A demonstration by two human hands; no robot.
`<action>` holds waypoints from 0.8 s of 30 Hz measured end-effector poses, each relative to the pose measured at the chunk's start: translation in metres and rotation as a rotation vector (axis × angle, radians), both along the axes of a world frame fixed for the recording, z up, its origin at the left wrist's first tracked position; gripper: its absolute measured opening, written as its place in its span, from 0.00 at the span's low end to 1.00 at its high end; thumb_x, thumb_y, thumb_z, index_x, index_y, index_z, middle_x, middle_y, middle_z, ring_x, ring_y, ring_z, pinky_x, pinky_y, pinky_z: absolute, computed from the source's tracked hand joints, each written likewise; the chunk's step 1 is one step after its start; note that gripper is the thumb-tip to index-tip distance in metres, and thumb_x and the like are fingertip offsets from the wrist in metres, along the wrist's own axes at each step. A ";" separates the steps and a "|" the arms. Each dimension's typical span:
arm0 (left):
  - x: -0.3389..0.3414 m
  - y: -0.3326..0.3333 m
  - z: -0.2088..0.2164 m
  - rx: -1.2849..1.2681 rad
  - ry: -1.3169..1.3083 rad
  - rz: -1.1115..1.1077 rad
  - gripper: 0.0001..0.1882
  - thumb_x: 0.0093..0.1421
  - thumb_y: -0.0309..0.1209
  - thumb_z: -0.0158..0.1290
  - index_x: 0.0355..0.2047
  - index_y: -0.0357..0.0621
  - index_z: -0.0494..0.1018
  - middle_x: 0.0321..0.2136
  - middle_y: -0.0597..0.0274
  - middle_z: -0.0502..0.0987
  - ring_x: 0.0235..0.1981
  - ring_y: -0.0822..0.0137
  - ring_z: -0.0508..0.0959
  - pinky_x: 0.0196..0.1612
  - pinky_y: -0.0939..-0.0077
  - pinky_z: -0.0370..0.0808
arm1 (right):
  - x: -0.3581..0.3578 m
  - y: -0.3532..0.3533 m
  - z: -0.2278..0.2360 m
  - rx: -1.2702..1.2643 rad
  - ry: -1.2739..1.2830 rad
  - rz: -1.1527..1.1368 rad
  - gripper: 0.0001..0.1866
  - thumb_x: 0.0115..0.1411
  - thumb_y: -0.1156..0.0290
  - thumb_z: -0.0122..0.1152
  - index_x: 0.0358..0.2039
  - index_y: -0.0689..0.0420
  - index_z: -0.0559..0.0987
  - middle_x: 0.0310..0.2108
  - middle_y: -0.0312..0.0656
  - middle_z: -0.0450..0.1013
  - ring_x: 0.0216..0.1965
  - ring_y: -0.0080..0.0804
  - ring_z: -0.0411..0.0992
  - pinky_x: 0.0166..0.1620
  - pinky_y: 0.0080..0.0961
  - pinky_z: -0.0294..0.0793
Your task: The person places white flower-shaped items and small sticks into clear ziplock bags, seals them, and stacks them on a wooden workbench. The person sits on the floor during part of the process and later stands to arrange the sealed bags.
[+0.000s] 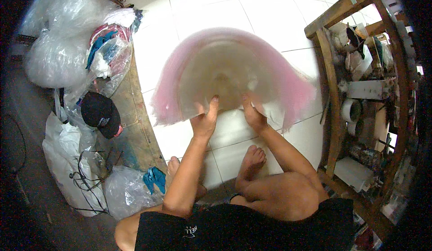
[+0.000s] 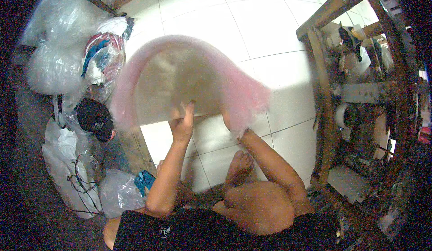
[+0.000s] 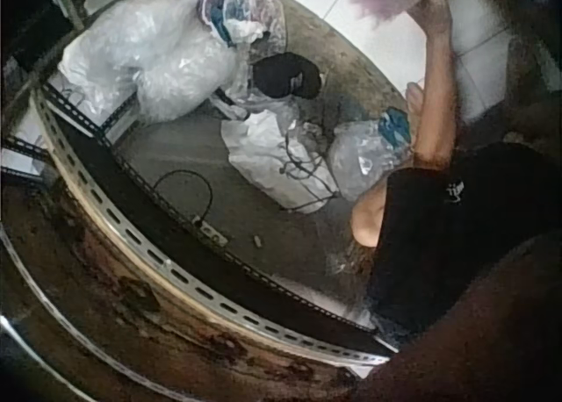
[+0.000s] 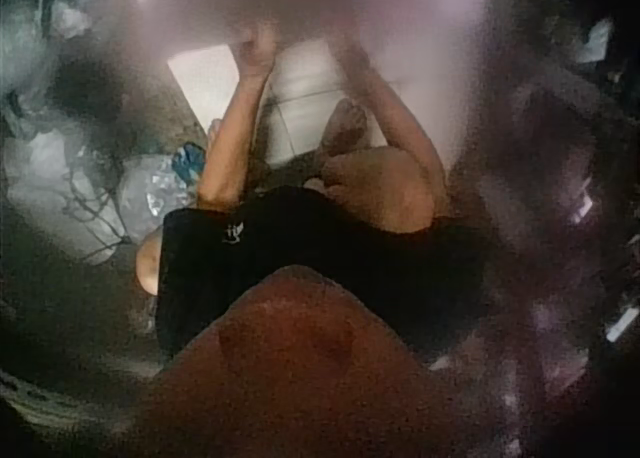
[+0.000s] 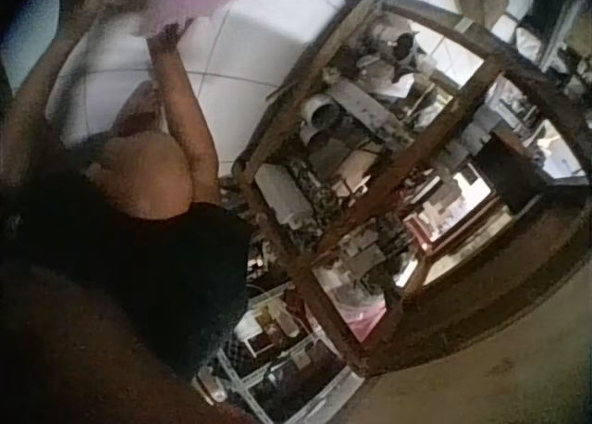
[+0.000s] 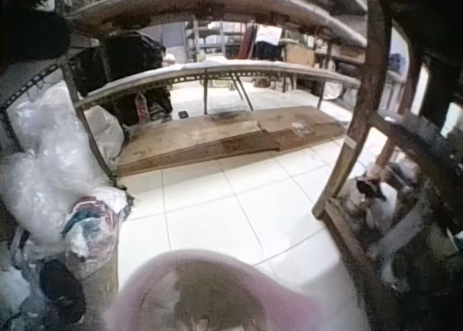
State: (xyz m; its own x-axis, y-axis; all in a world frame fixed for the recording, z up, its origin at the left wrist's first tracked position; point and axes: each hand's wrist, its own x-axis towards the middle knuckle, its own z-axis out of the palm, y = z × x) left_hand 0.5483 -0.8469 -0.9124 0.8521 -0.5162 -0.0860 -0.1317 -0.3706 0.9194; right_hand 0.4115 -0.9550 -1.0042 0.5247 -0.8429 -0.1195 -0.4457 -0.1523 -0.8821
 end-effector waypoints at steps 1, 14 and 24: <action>0.002 -0.003 -0.001 -0.068 -0.006 -0.015 0.28 0.65 0.47 0.49 0.49 0.30 0.69 0.48 0.46 0.71 0.52 0.55 0.69 0.57 0.64 0.62 | 0.003 -0.002 -0.004 -0.130 -0.021 -0.034 0.22 0.68 0.56 0.49 0.48 0.64 0.74 0.45 0.46 0.73 0.48 0.36 0.69 0.53 0.32 0.66; 0.058 0.023 -0.010 0.007 0.691 -0.036 0.22 0.61 0.38 0.54 0.47 0.30 0.71 0.43 0.51 0.75 0.44 0.62 0.75 0.50 0.68 0.69 | 0.032 -0.119 0.106 0.390 0.158 0.411 0.21 0.60 0.58 0.60 0.43 0.65 0.77 0.37 0.43 0.76 0.38 0.30 0.73 0.44 0.30 0.72; 0.029 0.022 -0.067 0.021 0.791 0.241 0.24 0.59 0.33 0.54 0.50 0.29 0.65 0.47 0.48 0.72 0.46 0.58 0.74 0.50 0.63 0.71 | 0.010 -0.110 -0.008 0.242 0.356 0.248 0.38 0.53 0.54 0.63 0.60 0.63 0.65 0.53 0.58 0.69 0.53 0.46 0.70 0.55 0.35 0.68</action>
